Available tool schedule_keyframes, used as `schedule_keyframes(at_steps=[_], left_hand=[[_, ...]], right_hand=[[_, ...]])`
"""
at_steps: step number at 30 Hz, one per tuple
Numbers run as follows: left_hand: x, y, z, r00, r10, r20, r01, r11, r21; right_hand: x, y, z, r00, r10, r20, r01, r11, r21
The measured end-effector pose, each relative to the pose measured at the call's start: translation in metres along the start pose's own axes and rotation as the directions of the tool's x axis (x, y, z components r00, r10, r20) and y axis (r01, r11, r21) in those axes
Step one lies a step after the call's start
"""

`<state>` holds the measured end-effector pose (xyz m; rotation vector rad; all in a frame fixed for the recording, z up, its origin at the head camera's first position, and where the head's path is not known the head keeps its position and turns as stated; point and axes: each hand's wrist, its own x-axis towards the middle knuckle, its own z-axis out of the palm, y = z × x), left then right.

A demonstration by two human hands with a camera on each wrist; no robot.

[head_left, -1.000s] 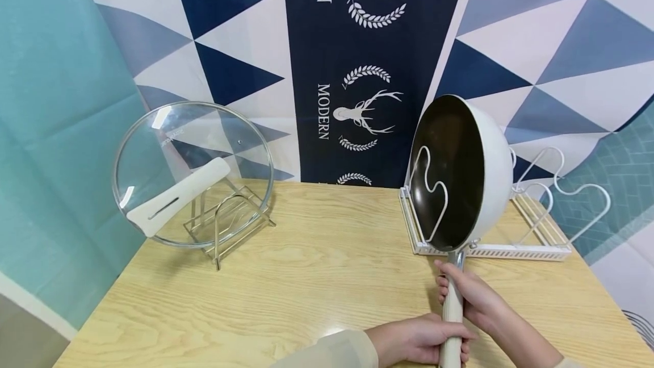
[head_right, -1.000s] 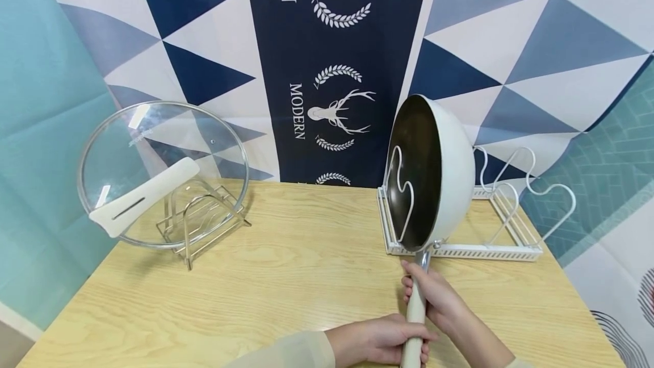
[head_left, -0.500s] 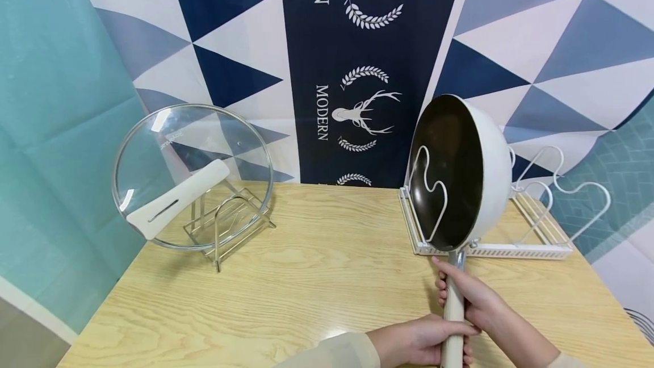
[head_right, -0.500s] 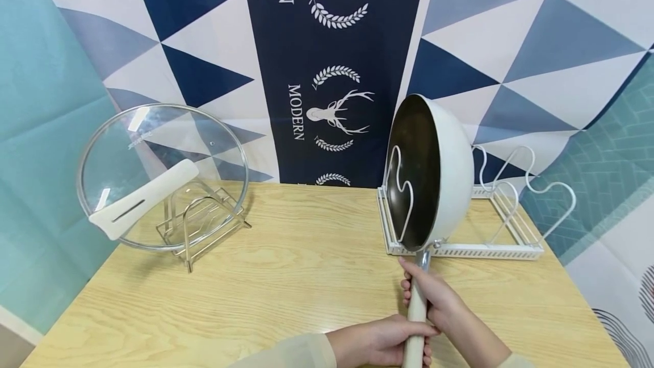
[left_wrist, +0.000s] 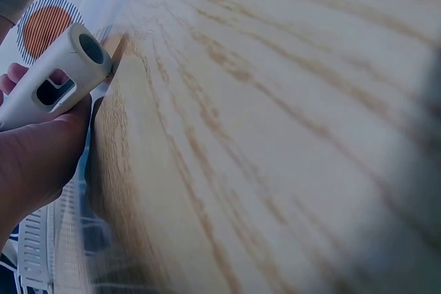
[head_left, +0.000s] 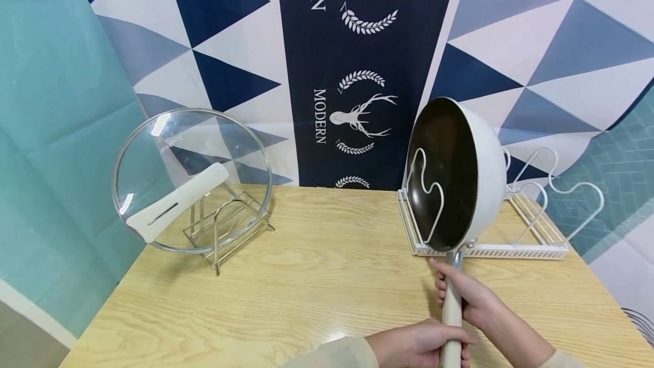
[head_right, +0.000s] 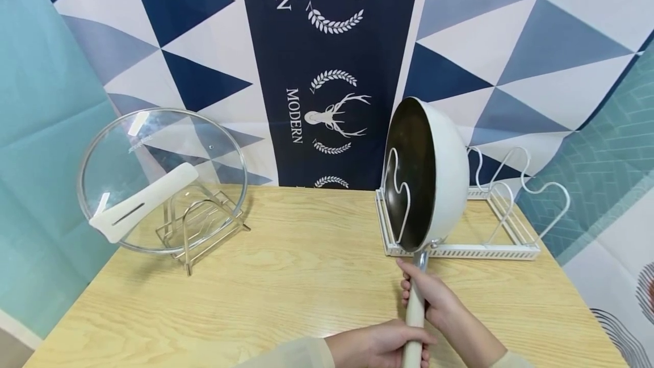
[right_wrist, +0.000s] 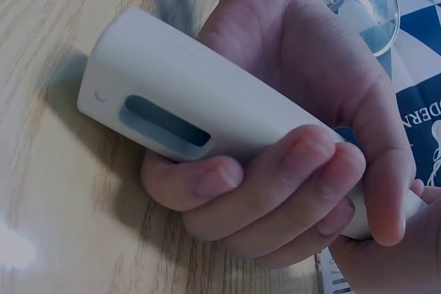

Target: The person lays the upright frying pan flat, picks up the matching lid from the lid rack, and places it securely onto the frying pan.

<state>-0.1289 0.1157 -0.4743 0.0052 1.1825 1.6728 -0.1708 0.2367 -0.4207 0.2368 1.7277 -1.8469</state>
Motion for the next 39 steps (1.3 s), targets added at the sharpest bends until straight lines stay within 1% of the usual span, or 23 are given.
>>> schedule_keyframes(at_steps=[1,4,8,10,12,14,17,20,23,25,29,33,39], left_hand=[[0.0,-0.001,0.0,1.0,-0.004,-0.007,0.004,1.0,-0.004],[-0.001,-0.003,0.002,0.999,0.015,-0.035,-0.015,1.0,-0.005],[0.002,-0.006,0.006,0.993,0.098,-0.065,-0.096,0.995,0.022],[0.003,-0.007,0.009,0.989,0.124,-0.08,-0.122,0.992,0.025],[0.004,-0.006,0.01,0.987,0.136,-0.083,-0.135,0.991,0.022],[0.004,-0.006,0.011,0.986,0.144,-0.079,-0.143,0.99,0.015],[0.003,-0.006,0.01,0.985,0.168,-0.048,-0.167,0.986,0.03],[0.001,-0.007,0.009,0.978,0.208,-0.024,-0.204,0.971,0.123],[-0.002,-0.006,0.008,0.975,0.221,-0.004,-0.216,0.954,0.208],[-0.003,-0.004,0.007,0.975,0.221,0.019,-0.219,0.948,0.232],[-0.004,0.0,0.006,0.976,0.212,0.045,-0.216,0.959,0.182],[-0.003,0.001,0.006,0.975,0.221,0.026,-0.222,0.959,0.174],[-0.004,0.002,0.006,0.963,0.267,-0.025,-0.253,0.933,0.256]], right_hand=[[0.0,0.0,0.001,1.0,0.002,-0.004,-0.002,1.0,0.0],[-0.001,0.0,0.003,1.0,0.006,-0.016,-0.006,1.0,0.008],[-0.002,-0.001,0.007,0.998,0.004,-0.055,-0.002,0.999,0.036],[-0.003,-0.002,0.01,0.996,0.003,-0.092,0.001,0.999,0.049],[-0.003,-0.004,0.015,0.991,-0.002,-0.131,0.01,0.998,0.056],[-0.004,-0.004,0.019,0.984,-0.006,-0.177,0.016,0.998,0.056],[-0.006,-0.004,0.026,0.97,-0.016,-0.244,0.03,0.998,0.056],[-0.01,-0.003,0.03,0.956,-0.015,-0.293,0.036,0.997,0.065],[-0.013,-0.002,0.032,0.951,-0.019,-0.309,0.041,0.997,0.065],[-0.013,-0.002,0.032,0.949,-0.025,-0.313,0.046,0.997,0.062],[-0.013,-0.005,0.033,0.949,-0.038,-0.313,0.06,0.996,0.062],[-0.014,-0.007,0.033,0.95,-0.029,-0.31,0.051,0.997,0.063],[-0.016,-0.01,0.035,0.943,-0.026,-0.331,0.056,0.995,0.082]])
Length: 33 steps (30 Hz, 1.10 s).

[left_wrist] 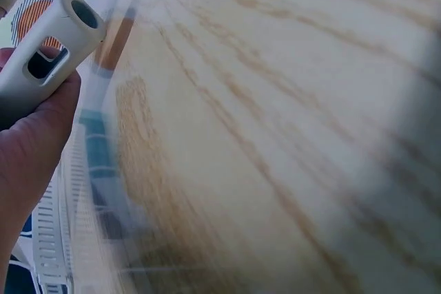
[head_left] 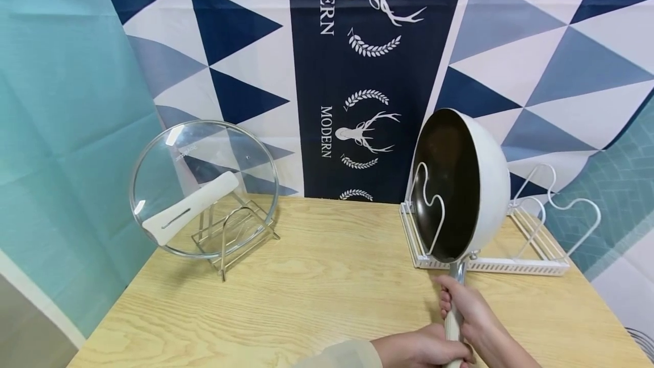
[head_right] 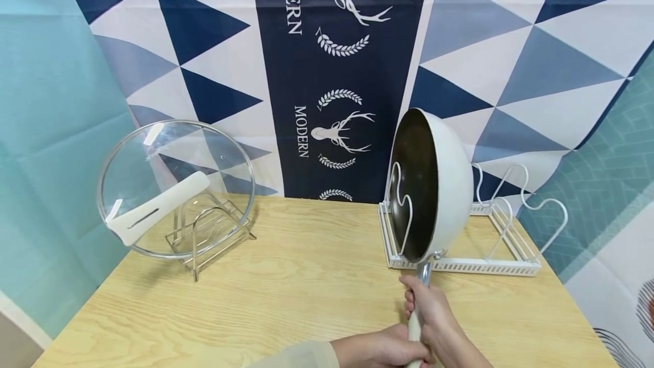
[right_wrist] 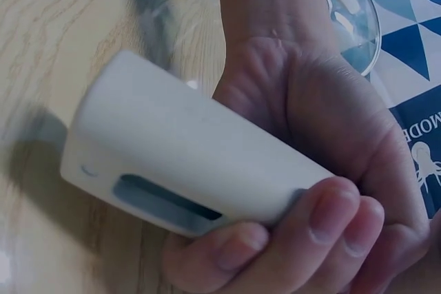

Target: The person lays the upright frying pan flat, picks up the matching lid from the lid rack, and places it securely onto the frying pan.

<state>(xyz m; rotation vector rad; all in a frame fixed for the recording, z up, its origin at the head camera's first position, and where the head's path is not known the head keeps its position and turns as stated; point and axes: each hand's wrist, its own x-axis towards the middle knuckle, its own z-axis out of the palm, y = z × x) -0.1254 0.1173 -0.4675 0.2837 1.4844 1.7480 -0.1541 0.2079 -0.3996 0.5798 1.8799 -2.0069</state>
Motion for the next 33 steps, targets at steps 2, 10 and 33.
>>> schedule_keyframes(at_steps=[2,10,33], left_hand=[[0.0,0.0,0.0,1.0,0.003,-0.002,-0.003,1.0,0.013],[0.003,0.004,-0.004,0.998,-0.005,0.07,0.005,1.0,0.001],[0.002,0.016,0.003,0.996,-0.084,0.038,0.085,0.995,-0.043]], right_hand=[[-0.001,0.0,0.0,1.0,-0.007,-0.004,0.007,1.0,0.011],[-0.003,-0.003,0.0,0.999,-0.047,-0.013,0.047,0.999,0.005],[-0.007,-0.013,-0.001,0.998,-0.064,-0.007,0.064,0.998,0.01]])
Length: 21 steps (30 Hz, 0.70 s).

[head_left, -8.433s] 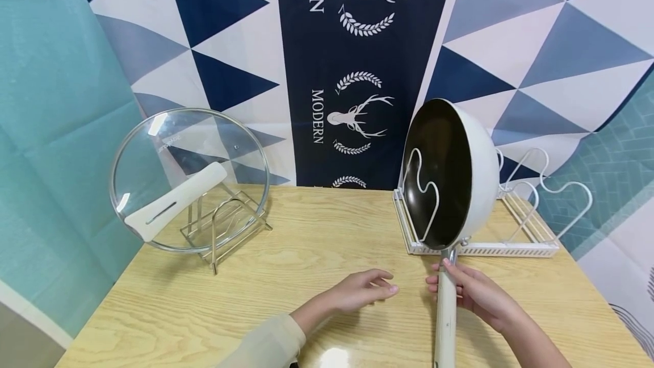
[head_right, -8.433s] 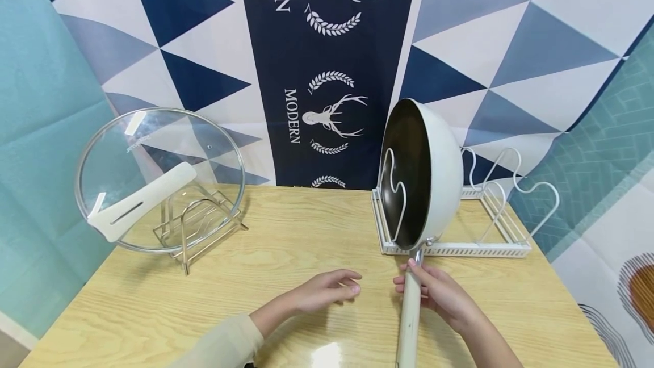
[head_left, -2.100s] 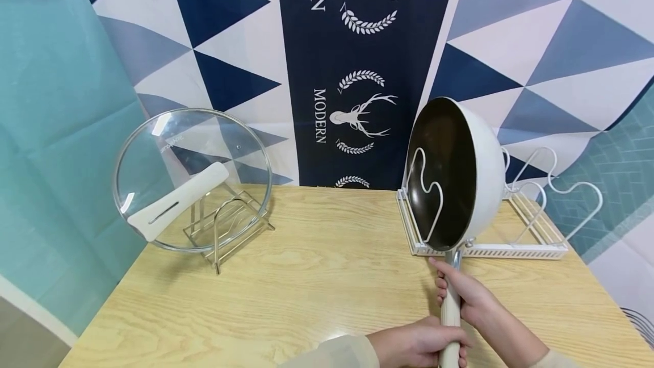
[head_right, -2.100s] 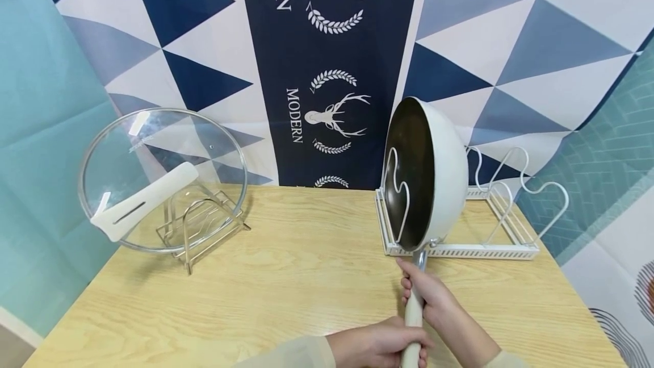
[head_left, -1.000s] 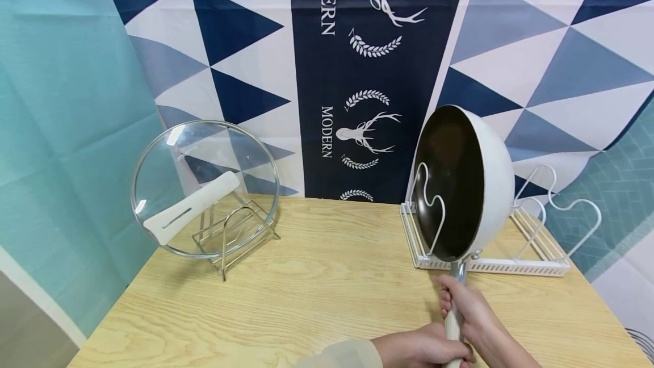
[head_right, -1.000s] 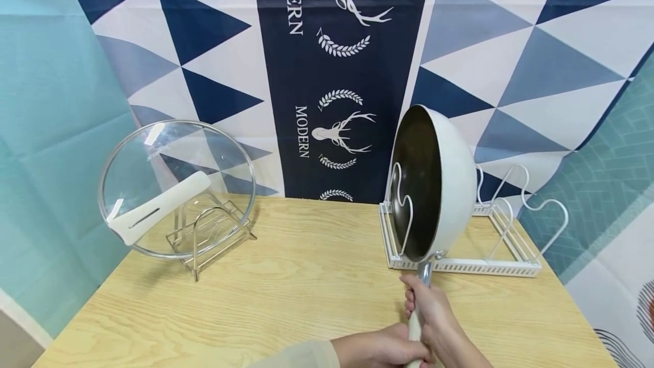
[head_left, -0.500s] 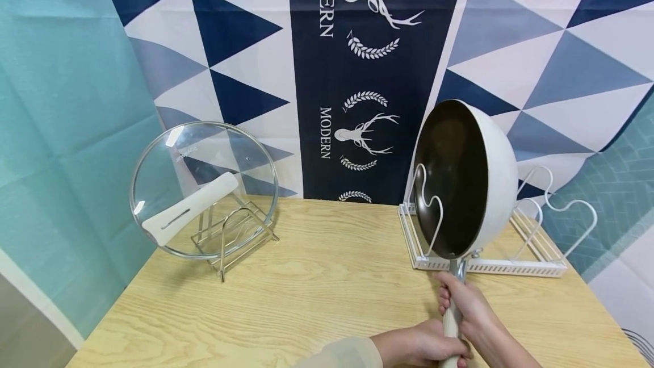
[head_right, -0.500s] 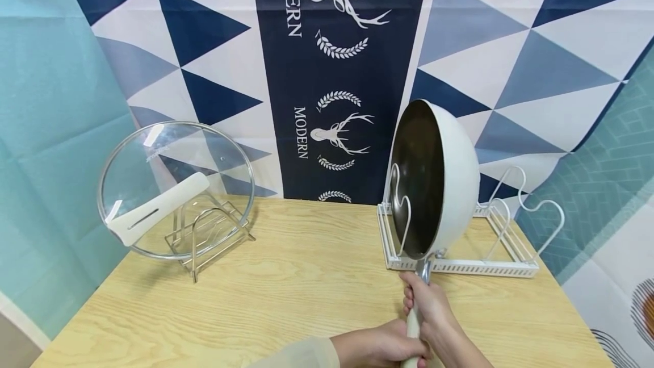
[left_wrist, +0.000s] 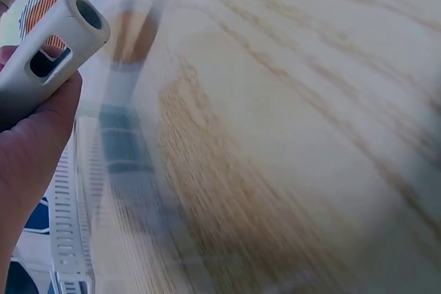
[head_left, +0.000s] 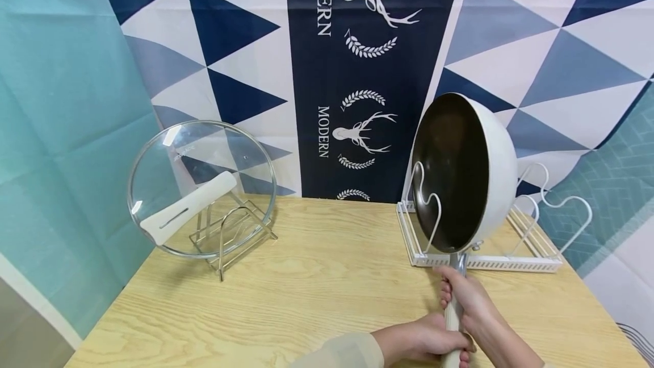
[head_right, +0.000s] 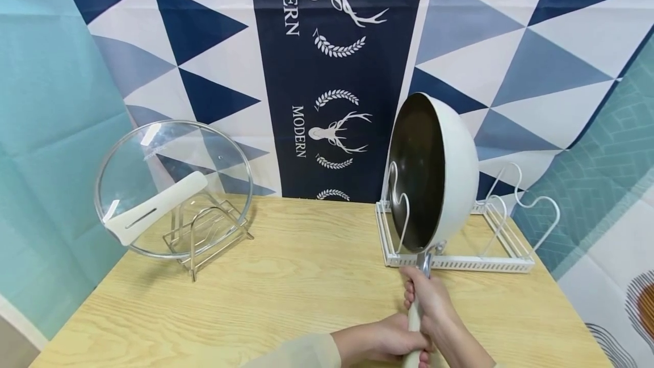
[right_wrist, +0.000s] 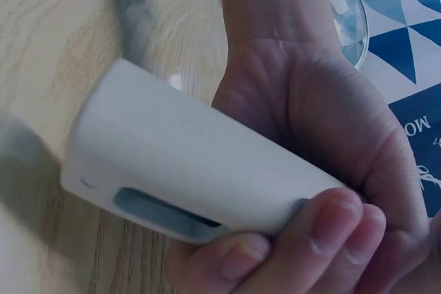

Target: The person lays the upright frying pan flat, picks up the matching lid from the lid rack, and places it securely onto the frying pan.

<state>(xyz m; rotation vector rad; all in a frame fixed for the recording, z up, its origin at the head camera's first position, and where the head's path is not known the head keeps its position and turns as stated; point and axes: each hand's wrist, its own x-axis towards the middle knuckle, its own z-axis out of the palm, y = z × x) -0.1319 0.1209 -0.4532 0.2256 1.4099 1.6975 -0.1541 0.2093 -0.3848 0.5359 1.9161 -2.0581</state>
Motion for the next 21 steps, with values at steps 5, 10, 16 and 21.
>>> schedule_keyframes(at_steps=[5,10,16,21], left_hand=[[-0.0001,0.0009,-0.0031,1.0,0.0,0.009,0.0,1.0,0.021],[0.0006,0.0026,-0.0063,0.999,0.037,0.037,-0.04,0.996,0.078],[0.0,0.0056,-0.0064,0.997,0.068,0.044,-0.074,0.985,0.154],[-0.0019,0.0087,-0.0064,0.995,0.09,0.045,-0.098,0.971,0.219]], right_hand=[[-0.0002,-0.0007,0.0012,1.0,-0.023,-0.013,0.023,1.0,0.01],[-0.0027,-0.0028,0.0021,0.998,-0.045,-0.044,0.044,0.999,-0.019],[-0.0067,-0.0076,0.0034,0.994,-0.067,-0.081,0.065,0.997,-0.037],[-0.0097,-0.0098,0.0046,0.991,-0.09,-0.096,0.088,0.996,-0.023]])
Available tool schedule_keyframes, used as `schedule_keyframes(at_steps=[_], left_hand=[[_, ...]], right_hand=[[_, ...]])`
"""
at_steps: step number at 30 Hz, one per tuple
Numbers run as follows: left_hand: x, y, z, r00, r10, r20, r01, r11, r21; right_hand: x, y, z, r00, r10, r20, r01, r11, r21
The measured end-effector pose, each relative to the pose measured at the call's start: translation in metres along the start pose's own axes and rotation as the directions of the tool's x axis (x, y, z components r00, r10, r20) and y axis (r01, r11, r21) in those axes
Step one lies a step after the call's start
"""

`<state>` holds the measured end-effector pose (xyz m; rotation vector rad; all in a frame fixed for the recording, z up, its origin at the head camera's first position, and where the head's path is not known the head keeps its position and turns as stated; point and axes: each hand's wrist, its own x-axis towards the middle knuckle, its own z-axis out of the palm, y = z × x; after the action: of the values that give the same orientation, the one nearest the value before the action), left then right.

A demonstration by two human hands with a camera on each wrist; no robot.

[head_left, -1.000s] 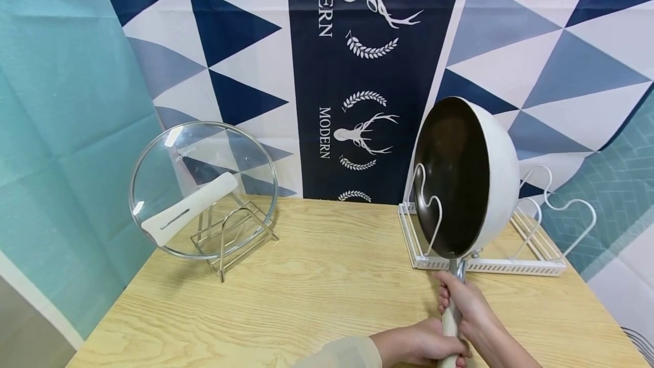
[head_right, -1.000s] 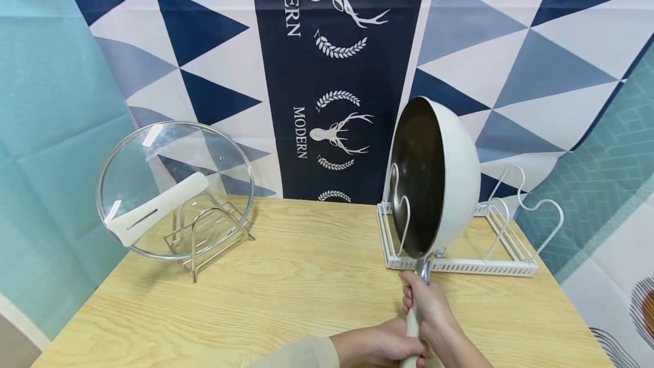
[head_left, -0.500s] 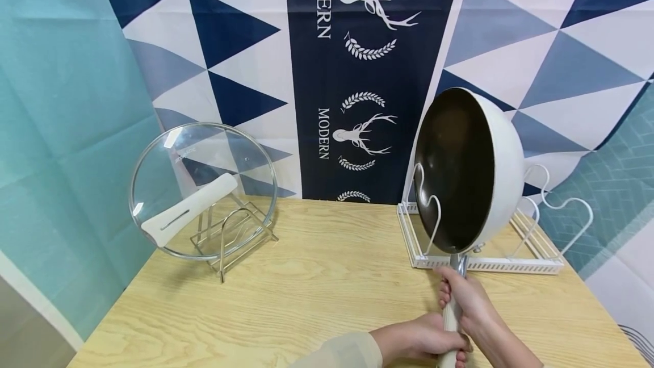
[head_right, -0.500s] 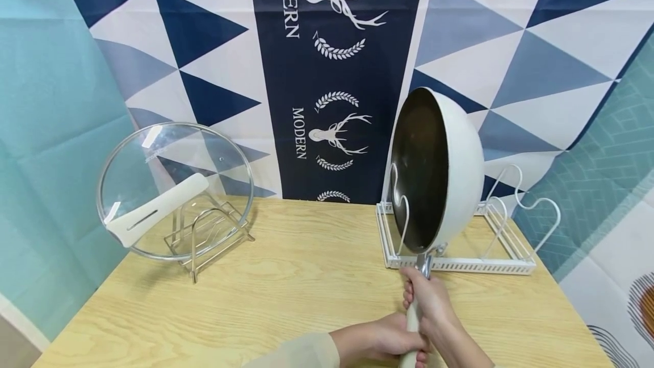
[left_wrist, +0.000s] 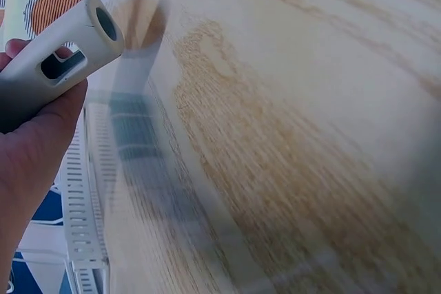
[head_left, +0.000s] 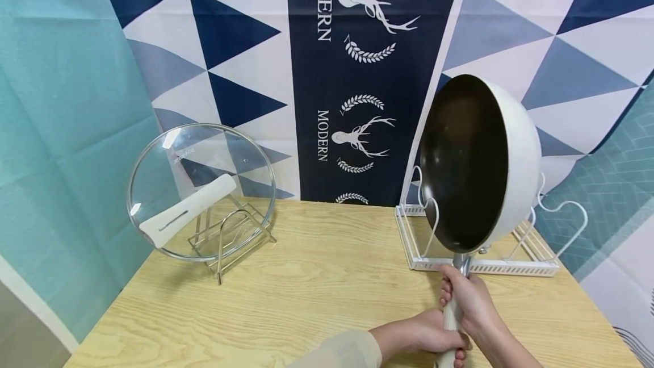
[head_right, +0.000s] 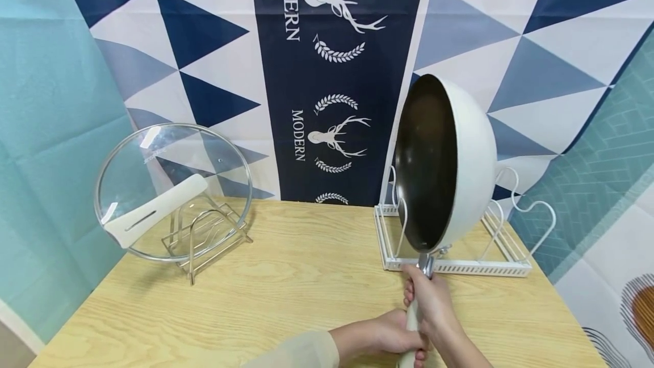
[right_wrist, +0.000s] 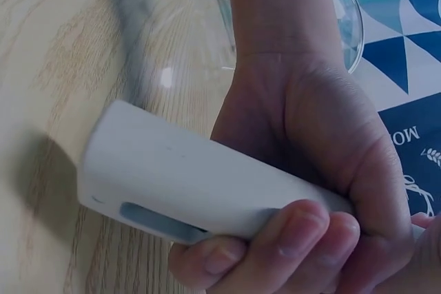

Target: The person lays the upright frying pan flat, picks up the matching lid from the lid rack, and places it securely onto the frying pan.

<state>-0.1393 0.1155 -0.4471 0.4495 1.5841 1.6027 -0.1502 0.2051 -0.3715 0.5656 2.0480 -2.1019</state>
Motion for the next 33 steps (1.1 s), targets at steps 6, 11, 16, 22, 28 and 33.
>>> schedule_keyframes(at_steps=[6,11,16,22,28,33], left_hand=[[0.0,0.004,-0.003,0.998,0.035,0.051,-0.037,0.998,0.044],[0.001,0.007,-0.006,0.997,0.036,0.068,-0.04,0.997,0.072],[0.001,0.009,-0.009,0.997,0.064,0.043,-0.07,0.983,0.172],[0.001,0.015,-0.007,0.997,0.076,0.025,-0.08,0.965,0.251],[0.001,0.018,-0.005,0.995,0.098,-0.007,-0.092,0.956,0.279],[0.003,0.022,-0.01,0.991,0.124,0.041,-0.131,0.955,0.265]], right_hand=[[-0.003,-0.002,0.0,1.0,-0.026,-0.018,0.026,1.0,0.017],[-0.005,-0.003,0.0,0.998,-0.039,-0.04,0.039,0.999,0.01],[-0.007,-0.005,0.002,0.995,-0.079,-0.053,0.08,0.997,0.02],[-0.011,-0.007,0.002,0.989,-0.118,-0.085,0.123,0.991,0.059],[-0.013,-0.01,0.002,0.984,-0.153,-0.095,0.16,0.985,0.07],[-0.016,-0.013,0.004,0.98,-0.172,-0.1,0.181,0.98,0.088]])
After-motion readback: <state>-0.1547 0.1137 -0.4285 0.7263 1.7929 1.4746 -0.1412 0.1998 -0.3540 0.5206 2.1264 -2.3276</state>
